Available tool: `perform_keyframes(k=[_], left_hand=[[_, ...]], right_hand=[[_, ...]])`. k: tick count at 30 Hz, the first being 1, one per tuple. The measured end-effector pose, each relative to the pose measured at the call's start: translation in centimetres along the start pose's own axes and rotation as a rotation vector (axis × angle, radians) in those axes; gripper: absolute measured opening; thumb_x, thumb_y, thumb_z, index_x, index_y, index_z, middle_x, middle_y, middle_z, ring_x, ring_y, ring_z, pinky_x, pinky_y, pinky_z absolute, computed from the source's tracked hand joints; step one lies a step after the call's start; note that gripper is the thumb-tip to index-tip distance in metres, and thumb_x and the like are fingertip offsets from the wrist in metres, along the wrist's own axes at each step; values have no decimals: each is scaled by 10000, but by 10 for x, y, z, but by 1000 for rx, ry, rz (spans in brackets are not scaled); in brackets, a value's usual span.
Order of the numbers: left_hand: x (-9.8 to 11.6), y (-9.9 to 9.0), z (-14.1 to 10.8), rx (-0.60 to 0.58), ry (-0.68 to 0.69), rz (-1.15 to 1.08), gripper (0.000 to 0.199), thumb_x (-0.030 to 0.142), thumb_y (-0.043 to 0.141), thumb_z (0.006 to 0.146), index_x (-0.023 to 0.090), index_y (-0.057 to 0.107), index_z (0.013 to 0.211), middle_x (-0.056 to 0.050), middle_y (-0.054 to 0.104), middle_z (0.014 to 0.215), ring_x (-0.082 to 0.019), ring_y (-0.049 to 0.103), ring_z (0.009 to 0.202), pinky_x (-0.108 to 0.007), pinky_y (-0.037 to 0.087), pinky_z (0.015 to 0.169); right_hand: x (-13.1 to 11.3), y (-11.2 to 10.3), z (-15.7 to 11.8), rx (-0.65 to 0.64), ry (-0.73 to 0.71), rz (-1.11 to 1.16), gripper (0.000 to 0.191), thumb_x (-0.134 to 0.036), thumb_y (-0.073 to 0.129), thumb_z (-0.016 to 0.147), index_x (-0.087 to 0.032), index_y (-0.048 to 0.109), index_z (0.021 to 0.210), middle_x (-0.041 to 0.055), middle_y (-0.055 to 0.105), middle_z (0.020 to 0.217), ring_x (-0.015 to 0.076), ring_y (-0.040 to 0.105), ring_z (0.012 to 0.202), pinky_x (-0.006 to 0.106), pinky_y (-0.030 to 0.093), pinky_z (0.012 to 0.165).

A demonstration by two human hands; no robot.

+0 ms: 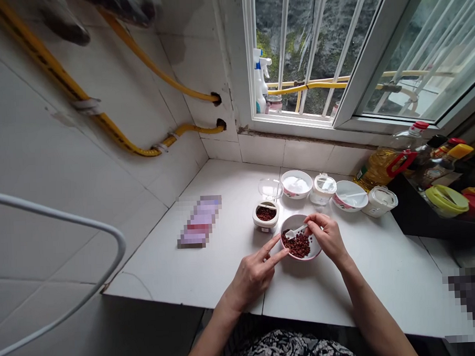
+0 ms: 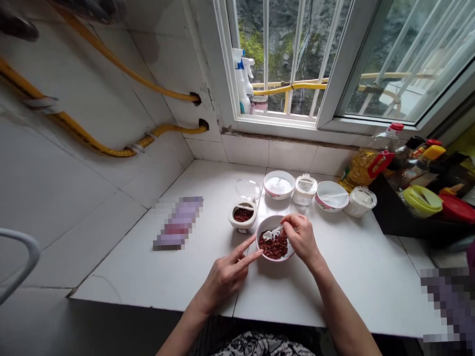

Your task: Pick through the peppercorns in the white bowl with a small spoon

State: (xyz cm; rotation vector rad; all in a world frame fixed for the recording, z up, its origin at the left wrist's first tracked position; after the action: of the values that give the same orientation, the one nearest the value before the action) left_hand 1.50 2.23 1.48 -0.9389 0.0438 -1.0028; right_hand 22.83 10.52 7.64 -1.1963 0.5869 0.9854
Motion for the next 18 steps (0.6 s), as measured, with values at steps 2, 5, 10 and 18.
perform_keyframes(k=[2, 5, 10, 18], left_hand=[[0, 0, 0, -3, -1, 7, 682, -45, 418, 853, 233, 521, 1467, -166, 497, 1547, -167, 743, 1012, -273, 632, 824], [0, 0, 0, 2, 2, 8, 698, -55, 416, 837, 232, 518, 1465, -164, 502, 1543, -172, 740, 1037, -267, 632, 818], [1, -2, 1, -11, -10, -3, 713, -56, 419, 845, 246, 502, 1485, -155, 497, 1550, -172, 737, 1052, -266, 629, 834], [3, -4, 3, -3, -2, -5, 701, -51, 416, 849, 241, 514, 1478, -151, 502, 1546, -161, 743, 1013, -265, 626, 844]], right_hand=[[1, 1, 0, -8, 44, 55, 161, -296, 555, 822, -239, 663, 718, -11, 685, 528, 203, 651, 583, 356, 512, 724], [2, 1, 0, -15, 144, 165, 153, -329, 571, 802, -229, 662, 730, -11, 673, 529, 191, 640, 545, 323, 514, 634], [4, -1, 0, -28, 221, 285, 158, -361, 601, 776, -218, 660, 743, -13, 669, 531, 185, 642, 532, 309, 530, 594], [-1, 4, -3, -41, 61, 34, 162, -298, 564, 818, -237, 675, 716, 3, 682, 543, 223, 665, 672, 393, 527, 811]])
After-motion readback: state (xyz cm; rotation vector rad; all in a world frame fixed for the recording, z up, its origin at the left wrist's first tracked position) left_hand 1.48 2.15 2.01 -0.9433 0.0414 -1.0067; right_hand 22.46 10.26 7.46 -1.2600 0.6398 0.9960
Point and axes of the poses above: each hand's wrist, its own z-axis towards the middle knuckle, its own y-axis out of the palm, x = y × z, the point moved 3 cm from there along z, towards the middle knuckle
